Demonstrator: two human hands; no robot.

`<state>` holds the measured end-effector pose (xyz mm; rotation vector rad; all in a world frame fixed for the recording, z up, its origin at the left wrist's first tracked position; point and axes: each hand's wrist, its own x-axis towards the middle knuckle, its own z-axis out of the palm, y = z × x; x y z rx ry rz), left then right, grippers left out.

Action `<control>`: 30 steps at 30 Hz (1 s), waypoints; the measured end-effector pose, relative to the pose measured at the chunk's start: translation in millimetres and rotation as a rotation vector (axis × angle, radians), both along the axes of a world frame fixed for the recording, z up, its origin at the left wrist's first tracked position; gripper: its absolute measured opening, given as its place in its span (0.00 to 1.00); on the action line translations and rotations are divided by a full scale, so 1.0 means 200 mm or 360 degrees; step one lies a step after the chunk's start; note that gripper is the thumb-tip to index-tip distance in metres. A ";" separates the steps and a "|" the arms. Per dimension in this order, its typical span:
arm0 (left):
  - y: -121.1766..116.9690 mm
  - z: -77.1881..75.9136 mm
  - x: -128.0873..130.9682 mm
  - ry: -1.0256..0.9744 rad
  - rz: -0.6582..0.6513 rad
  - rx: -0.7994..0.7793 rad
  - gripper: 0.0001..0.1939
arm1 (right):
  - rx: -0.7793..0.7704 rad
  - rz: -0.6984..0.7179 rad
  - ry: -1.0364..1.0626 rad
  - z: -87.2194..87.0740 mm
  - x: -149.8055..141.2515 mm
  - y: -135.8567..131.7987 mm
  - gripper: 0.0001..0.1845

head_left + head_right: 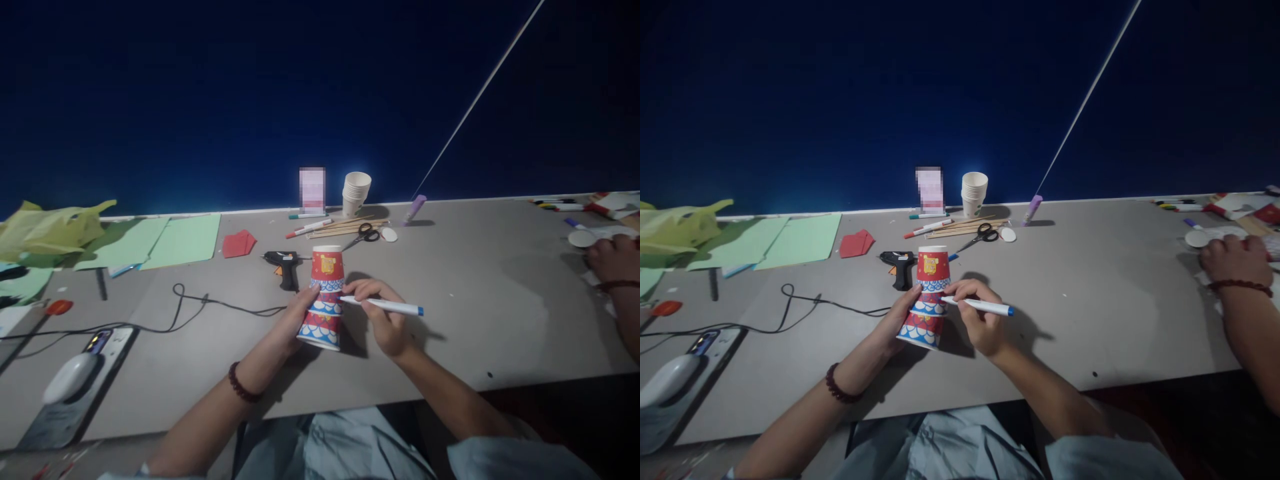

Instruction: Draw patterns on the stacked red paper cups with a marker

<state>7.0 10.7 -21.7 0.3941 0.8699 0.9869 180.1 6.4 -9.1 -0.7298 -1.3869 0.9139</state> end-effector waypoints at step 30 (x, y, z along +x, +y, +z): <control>0.00 0.02 0.00 -0.0033 -0.0094 0.0106 0.24 | -0.0127 0.0006 0.0311 -0.07 -0.01 0.02 0.05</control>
